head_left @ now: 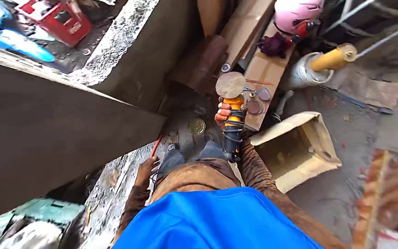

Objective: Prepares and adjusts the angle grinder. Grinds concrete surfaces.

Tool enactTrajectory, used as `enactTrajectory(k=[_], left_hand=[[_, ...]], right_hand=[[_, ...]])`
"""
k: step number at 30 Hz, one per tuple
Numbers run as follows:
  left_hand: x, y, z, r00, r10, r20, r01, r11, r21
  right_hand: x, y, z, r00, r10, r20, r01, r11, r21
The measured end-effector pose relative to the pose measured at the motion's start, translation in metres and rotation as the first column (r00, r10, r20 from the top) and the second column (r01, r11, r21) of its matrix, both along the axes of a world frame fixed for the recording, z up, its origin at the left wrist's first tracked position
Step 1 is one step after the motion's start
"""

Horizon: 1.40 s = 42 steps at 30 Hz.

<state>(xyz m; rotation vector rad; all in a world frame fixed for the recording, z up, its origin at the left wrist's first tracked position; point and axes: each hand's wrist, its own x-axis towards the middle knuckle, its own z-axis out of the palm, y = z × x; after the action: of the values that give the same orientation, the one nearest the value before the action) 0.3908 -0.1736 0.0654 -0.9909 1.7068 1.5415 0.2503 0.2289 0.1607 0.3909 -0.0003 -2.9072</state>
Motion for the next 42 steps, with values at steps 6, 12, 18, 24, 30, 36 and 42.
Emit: enactTrajectory(k=[6, 12, 18, 24, 30, 36, 42], left_hand=[[-0.06, -0.053, -0.007, 0.892, -0.447, -0.064, 0.452, 0.887, 0.093], [-0.124, -0.04, 0.011, 0.767, -0.586, -0.262, 0.631, 0.763, 0.142], [-0.118, 0.011, 0.067, 0.644, -0.603, -0.47, 0.758, 0.583, 0.29], [-0.08, 0.046, 0.133, 0.371, -0.548, -0.75, 0.889, 0.444, 0.116], [-0.025, 0.064, 0.181, 0.202, -0.446, -0.872, 0.894, 0.447, -0.021], [0.065, 0.096, 0.192, -0.387, -0.409, -0.826, 0.726, 0.417, -0.547], [0.168, 0.124, 0.18, -0.715, -0.435, -0.547, 0.389, 0.403, -0.829]], right_hand=[[0.087, -0.036, -0.005, 0.95, -0.273, -0.152, 0.311, 0.787, 0.532], [0.154, -0.104, 0.023, 0.913, -0.37, -0.171, 0.364, 0.551, 0.751], [0.213, -0.151, 0.031, 0.886, -0.447, -0.122, 0.29, 0.328, 0.899], [0.261, -0.176, 0.074, 0.883, -0.46, -0.095, 0.069, -0.073, 0.995], [0.331, -0.192, 0.084, 0.879, -0.474, -0.048, -0.13, -0.337, 0.933], [0.428, -0.202, 0.065, 0.855, -0.516, -0.049, -0.166, -0.361, 0.918], [0.532, -0.206, 0.054, 0.804, -0.594, -0.024, -0.235, -0.354, 0.905]])
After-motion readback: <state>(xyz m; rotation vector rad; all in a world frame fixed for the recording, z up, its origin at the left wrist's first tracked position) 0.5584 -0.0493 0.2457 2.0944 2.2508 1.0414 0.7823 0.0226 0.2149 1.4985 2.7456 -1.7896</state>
